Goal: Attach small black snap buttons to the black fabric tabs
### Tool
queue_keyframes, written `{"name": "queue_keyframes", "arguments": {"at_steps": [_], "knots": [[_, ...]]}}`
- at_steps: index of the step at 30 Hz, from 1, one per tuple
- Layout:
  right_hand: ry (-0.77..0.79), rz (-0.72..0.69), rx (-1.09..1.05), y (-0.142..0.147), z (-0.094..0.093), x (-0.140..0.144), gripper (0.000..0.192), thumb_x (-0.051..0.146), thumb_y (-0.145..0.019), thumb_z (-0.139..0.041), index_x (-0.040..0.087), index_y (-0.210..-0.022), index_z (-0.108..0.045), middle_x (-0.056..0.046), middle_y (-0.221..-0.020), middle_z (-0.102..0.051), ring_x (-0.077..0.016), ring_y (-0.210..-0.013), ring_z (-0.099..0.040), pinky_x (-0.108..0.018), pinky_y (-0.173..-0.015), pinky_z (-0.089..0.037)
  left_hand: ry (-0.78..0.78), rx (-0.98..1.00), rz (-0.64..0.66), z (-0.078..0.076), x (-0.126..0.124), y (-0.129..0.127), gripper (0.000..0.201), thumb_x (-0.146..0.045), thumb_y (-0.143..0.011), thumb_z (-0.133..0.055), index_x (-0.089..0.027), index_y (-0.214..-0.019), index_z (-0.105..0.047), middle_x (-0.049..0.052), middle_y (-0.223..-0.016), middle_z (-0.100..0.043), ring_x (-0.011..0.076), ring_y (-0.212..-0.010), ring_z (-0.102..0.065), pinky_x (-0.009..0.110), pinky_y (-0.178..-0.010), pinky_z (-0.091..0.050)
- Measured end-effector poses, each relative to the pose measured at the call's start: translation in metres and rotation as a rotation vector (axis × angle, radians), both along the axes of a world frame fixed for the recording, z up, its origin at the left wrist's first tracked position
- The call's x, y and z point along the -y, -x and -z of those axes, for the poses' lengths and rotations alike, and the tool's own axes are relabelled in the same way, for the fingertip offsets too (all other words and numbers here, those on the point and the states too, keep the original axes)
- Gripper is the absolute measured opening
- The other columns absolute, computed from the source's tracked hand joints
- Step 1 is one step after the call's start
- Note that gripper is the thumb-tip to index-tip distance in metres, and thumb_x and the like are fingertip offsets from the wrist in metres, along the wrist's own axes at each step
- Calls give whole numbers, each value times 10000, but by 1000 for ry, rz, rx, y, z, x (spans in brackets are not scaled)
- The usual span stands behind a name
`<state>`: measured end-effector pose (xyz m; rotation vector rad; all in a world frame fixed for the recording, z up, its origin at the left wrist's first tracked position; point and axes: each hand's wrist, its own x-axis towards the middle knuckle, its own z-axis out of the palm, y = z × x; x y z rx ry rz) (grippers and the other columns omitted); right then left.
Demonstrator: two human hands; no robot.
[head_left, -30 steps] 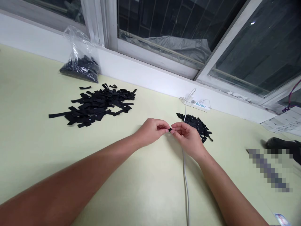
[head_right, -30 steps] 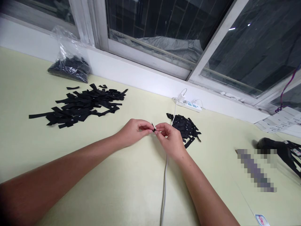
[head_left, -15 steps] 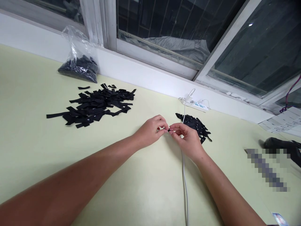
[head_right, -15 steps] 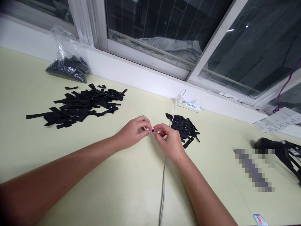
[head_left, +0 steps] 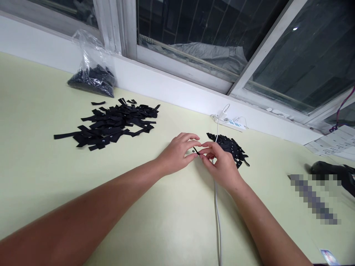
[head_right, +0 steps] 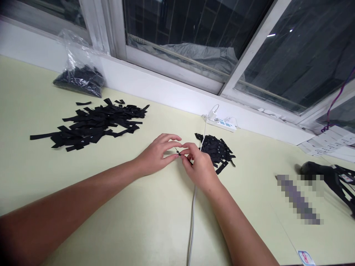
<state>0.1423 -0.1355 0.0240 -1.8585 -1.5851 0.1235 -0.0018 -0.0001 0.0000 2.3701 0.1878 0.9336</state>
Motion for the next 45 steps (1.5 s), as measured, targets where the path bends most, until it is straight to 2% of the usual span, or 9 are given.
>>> {"name": "queue_keyframes", "arguments": {"at_steps": [5, 8, 11, 16, 29, 35, 41, 45], "knots": [[16, 1, 55, 0, 1, 0, 268, 278, -868, -537, 283, -1129, -477, -27, -1015, -724, -160, -714, -608, -322, -713, -499, -49, -60, -14, -2, 0, 0, 85, -211, -887, -582, -237, -919, -656, 27, -1191, -643, 232, -1169, -531, 426, -995, -389], [-19, 15, 67, 0, 3, 0, 237, 287, -857, -551, 275, -1087, -497, -30, -998, -720, -157, -719, -610, -314, -703, -497, -54, -94, -27, -1, -1, -1, 70, -227, -904, -562, -222, -915, -631, 21, -1026, -692, 217, -1040, -583, 397, -923, -398], [-44, 22, 85, 0, 3, -1, 207, 287, -853, -555, 269, -1057, -518, -22, -970, -712, -146, -706, -605, -298, -687, -492, -70, -101, -31, -1, -2, -1, 79, -233, -917, -545, -210, -901, -619, 17, -949, -702, 206, -970, -599, 380, -891, -396], [-86, 34, 125, 2, 2, -1, 180, 265, -847, -563, 267, -1023, -525, -5, -902, -704, -141, -694, -604, -295, -696, -494, -115, -82, -15, -3, -1, -1, 97, -208, -923, -517, -197, -863, -592, 19, -919, -698, 194, -924, -609, 364, -871, -401], [-188, 14, 240, 5, 5, 0, 131, 252, -879, -534, 264, -1009, -545, -11, -925, -700, -147, -747, -649, -308, -731, -510, -55, 0, 18, -3, 1, -1, 77, -162, -876, -516, -199, -836, -571, 22, -896, -668, 178, -875, -598, 328, -830, -459], [-202, 11, 242, 5, 3, -1, 130, 240, -877, -530, 265, -1003, -545, -10, -927, -699, -146, -739, -645, -306, -719, -507, -51, 49, 25, -4, 3, -1, 150, -140, -880, -505, -204, -957, -616, 24, -916, -683, 171, -885, -609, 309, -812, -474], [-247, 21, 277, 7, 6, -2, 133, 214, -869, -532, 261, -993, -533, 8, -892, -689, -122, -690, -618, -285, -698, -491, -85, 46, 18, -2, 2, -2, 118, -148, -877, -520, -197, -886, -627, 29, -910, -689, 175, -879, -609, 315, -820, -479], [-217, 9, 232, 9, 3, 0, 174, 236, -848, -558, 256, -1019, -542, -6, -920, -702, -141, -720, -625, -301, -720, -492, -81, 67, 22, 0, 1, -2, 106, -144, -865, -532, -199, -881, -622, 26, -924, -690, 174, -893, -612, 314, -823, -487]]}}
